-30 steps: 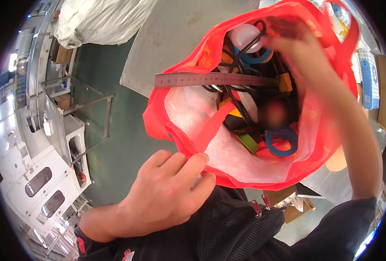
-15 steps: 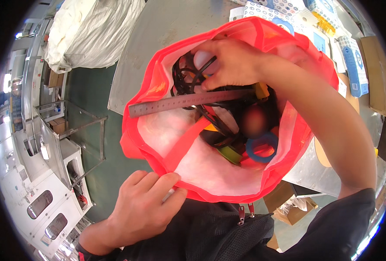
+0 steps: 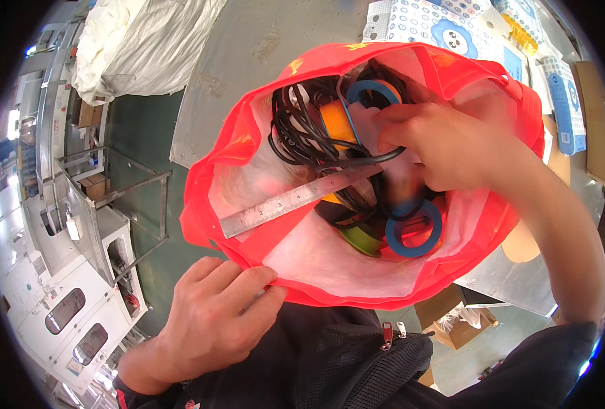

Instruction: The person wipes the internal rollers and components of an industrial paper or textile machine using a cloth and a round brush.

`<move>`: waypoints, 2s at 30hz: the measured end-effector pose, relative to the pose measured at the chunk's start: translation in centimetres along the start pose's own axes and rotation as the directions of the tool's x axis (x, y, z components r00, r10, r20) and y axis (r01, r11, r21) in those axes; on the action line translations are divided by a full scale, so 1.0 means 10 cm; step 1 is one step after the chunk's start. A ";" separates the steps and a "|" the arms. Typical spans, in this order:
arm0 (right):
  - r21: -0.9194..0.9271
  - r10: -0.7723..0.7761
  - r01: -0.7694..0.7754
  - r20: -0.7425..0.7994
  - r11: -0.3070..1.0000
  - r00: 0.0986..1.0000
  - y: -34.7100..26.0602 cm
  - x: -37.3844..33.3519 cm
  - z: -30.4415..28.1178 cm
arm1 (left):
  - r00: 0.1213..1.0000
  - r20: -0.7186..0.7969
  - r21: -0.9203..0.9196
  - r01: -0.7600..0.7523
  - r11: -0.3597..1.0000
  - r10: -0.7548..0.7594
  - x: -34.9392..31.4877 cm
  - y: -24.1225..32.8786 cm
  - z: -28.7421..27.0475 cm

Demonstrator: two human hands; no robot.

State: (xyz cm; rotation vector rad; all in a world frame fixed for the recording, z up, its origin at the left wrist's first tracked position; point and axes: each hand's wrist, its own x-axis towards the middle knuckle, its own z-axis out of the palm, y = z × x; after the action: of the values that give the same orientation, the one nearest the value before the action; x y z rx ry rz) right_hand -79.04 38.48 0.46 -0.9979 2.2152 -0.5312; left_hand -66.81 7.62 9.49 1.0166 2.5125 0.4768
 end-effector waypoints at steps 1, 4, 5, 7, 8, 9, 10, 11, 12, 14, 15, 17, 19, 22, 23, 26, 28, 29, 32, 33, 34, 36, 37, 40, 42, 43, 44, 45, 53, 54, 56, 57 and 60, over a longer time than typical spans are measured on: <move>0.003 0.018 -0.018 -0.007 1.000 1.000 -0.02 -0.03 0.01 | 1.000 -0.003 -0.015 -0.007 1.000 0.007 0.00 -0.01 0.00; 0.004 0.071 -0.071 0.018 0.997 0.997 -0.09 -0.07 0.02 | 1.000 0.008 -0.029 -0.022 0.999 0.022 0.01 -0.04 -0.02; 0.002 0.087 -0.087 0.035 0.996 0.996 -0.12 -0.08 0.01 | 1.000 0.014 -0.029 -0.024 0.999 0.025 0.01 -0.05 -0.03; 0.134 -0.046 0.048 -0.015 0.990 0.999 -0.14 -0.19 0.12 | 0.999 0.024 -0.033 -0.027 0.999 0.028 -0.01 -0.07 -0.03; 0.143 -0.065 0.066 -0.008 0.988 0.998 -0.17 -0.25 0.17 | 0.999 0.029 -0.036 -0.028 0.999 0.029 -0.01 -0.08 -0.02; 0.150 -0.085 0.084 -0.001 0.985 0.996 -0.20 -0.31 0.22 | 0.999 0.028 -0.039 -0.028 0.999 0.029 -0.02 -0.10 -0.02; 0.167 -0.071 0.079 -0.052 0.983 0.996 -0.29 -0.35 0.23 | 0.999 0.030 -0.044 -0.028 0.999 0.029 -0.03 -0.11 -0.01; 0.184 -0.056 0.074 -0.102 0.980 0.993 -0.35 -0.39 0.22 | 0.999 0.033 -0.049 -0.028 0.998 0.029 -0.04 -0.11 -0.01; 0.200 -0.024 0.035 -0.054 0.979 0.998 -0.37 -0.41 0.22 | 0.999 0.037 -0.051 -0.035 0.998 0.037 -0.04 -0.11 -0.01; 0.227 0.044 -0.051 0.037 0.972 0.998 -0.39 -0.47 0.23 | 0.997 0.045 -0.054 -0.057 0.997 0.060 -0.03 -0.12 -0.02; 0.189 0.033 -0.043 0.053 0.981 0.998 -0.41 -0.49 0.25 | 0.997 0.055 -0.054 -0.056 0.997 0.059 -0.04 -0.12 -0.02; 0.110 0.009 -0.018 0.088 0.994 0.996 -0.44 -0.50 0.30 | 0.996 0.074 -0.055 -0.048 0.997 0.052 -0.03 -0.12 -0.02; 0.027 -0.082 0.081 0.047 0.996 0.995 -0.46 -0.50 0.40 | 0.995 0.083 -0.069 -0.047 0.997 0.053 -0.04 -0.12 0.00; -0.067 -0.028 0.020 -0.111 0.998 0.993 -0.55 -0.44 0.37 | 0.994 0.089 -0.077 -0.049 0.996 0.056 -0.05 -0.14 0.00; -0.086 0.024 -0.041 -0.186 0.995 0.982 -0.64 -0.37 0.27 | 0.994 0.090 -0.075 -0.055 0.996 0.062 -0.06 -0.15 -0.01; -0.293 0.024 -0.137 -0.360 0.946 0.933 -0.63 0.10 -0.20 | 0.995 0.073 -0.084 -0.060 0.995 0.066 -0.09 -0.18 0.00; -0.303 0.050 -0.139 -0.284 0.943 0.958 -0.49 0.51 -0.17 | 0.995 0.073 -0.065 -0.068 0.996 0.073 -0.10 -0.12 0.01; -0.119 0.189 -0.203 -0.117 0.972 0.975 -0.48 0.76 -0.16 | 0.995 0.069 -0.062 -0.069 0.996 0.074 -0.12 -0.13 0.01; -0.216 0.385 -0.363 0.068 0.906 0.921 -0.34 1.30 -0.16 | 0.999 -0.037 -0.112 -0.023 0.993 0.019 -0.15 -0.16 0.04; -0.222 0.413 -0.390 0.069 0.894 0.908 -0.28 1.37 -0.15 | 0.998 -0.062 -0.151 -0.008 0.989 -0.001 -0.20 -0.17 0.01; -0.230 0.424 -0.399 0.069 0.888 0.903 -0.25 1.46 -0.17 | 0.996 -0.086 -0.193 0.019 0.981 -0.036 -0.25 -0.18 -0.02; -0.244 0.422 -0.392 0.081 0.887 0.903 -0.22 1.51 -0.21 | 0.979 -0.158 -0.259 0.082 0.962 -0.126 -0.44 -0.24 -0.03; -0.252 0.421 -0.390 0.082 0.886 0.903 -0.21 1.52 -0.26 | 0.962 -0.204 -0.285 0.120 0.951 -0.182 -0.63 -0.30 0.00; -0.254 0.432 -0.401 0.081 0.880 0.898 -0.21 1.47 -0.29 | 0.871 -0.220 -0.323 0.360 0.875 -0.439 -1.12 -0.50 0.00; -0.260 0.433 -0.400 0.079 0.879 0.898 -0.25 1.47 -0.30 | 0.760 -0.205 -0.347 0.533 0.771 -0.617 -1.50 -0.68 0.14; -0.253 0.477 -0.450 0.056 0.857 0.877 -0.25 1.33 -0.31 | 0.730 -0.193 -0.411 0.546 0.730 -0.655 -1.71 -0.89 0.28; -0.259 0.457 -0.428 0.062 0.866 0.887 -0.27 1.40 -0.33 | 0.646 -0.181 -0.468 0.606 0.643 -0.741 -2.00 -0.98 0.47; -0.258 0.439 -0.409 0.068 0.875 0.896 -0.27 1.47 -0.33 | 0.534 -0.141 -0.540 0.664 0.517 -0.833 -2.28 -0.99 0.63; -0.263 0.438 -0.410 0.058 0.873 0.897 -0.33 1.65 -0.27 | 0.000 -0.070 -0.488 0.872 0.034 -0.998 -4.40 -0.71 2.26; -0.268 0.444 -0.416 0.048 0.869 0.895 -0.35 1.65 -0.29 | -0.058 -0.045 -0.496 0.868 -0.028 -0.997 -4.50 -0.58 2.39; -0.278 0.431 -0.403 0.046 0.872 0.901 -0.35 1.69 -0.27 | -0.163 0.006 -0.481 0.864 -0.145 -0.987 -4.79 -0.23 2.77; -0.280 0.416 -0.389 0.042 0.878 0.908 -0.37 1.67 -0.23 | -0.223 0.009 -0.476 0.857 -0.200 -0.975 -4.93 -0.07 2.97; -0.250 0.397 -0.382 0.012 0.890 0.918 -0.37 1.56 -0.09 | -0.325 0.069 -0.493 0.811 -0.315 -0.943 -5.20 0.29 3.36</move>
State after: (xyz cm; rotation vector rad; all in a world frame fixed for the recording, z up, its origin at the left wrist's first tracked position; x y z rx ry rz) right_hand -85.60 24.21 -2.80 -0.6420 2.3772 -0.0450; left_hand -14.89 -22.01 -6.73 -1.6631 2.2862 0.4822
